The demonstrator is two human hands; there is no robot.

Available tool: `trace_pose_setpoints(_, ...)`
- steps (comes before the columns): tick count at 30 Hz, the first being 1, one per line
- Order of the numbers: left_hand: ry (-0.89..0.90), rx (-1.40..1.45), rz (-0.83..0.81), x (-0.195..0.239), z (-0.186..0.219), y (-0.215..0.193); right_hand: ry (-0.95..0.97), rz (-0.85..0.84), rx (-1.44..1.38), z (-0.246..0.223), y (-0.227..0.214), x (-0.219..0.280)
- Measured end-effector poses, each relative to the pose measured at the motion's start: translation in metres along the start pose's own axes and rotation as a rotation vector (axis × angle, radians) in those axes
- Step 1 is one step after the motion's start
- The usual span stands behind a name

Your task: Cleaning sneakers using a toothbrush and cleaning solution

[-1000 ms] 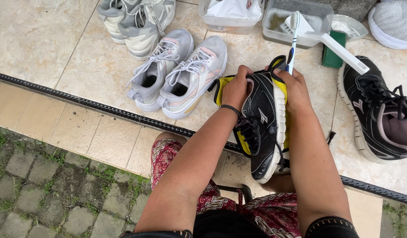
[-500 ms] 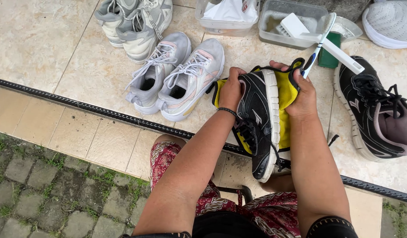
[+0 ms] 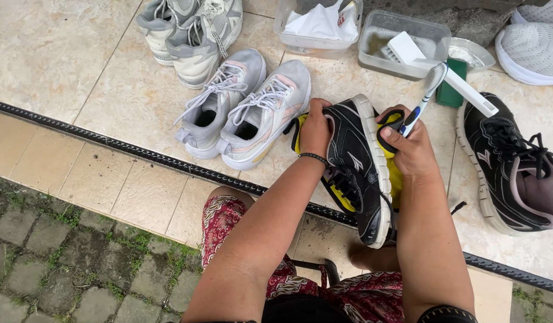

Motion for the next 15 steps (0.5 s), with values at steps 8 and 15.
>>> trace_pose_setpoints(8,0.004,-0.141,-0.019,0.003,0.019,-0.003,0.021,0.106,0.125,0.004,-0.009,-0.007)
trace_pose_setpoints(15,0.022,-0.118,-0.022,0.018,0.044,-0.02,-0.022,0.262,-0.074,-0.007,-0.023,-0.007)
Point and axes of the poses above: each hand's wrist, its own x-axis away from the middle knuckle, its own y-axis out of the palm, z = x × y, the point moved 7 cm from there along -x, towards the middle knuckle, and after that the axes turned 10 degrees about -x, right-handed, at the moved point
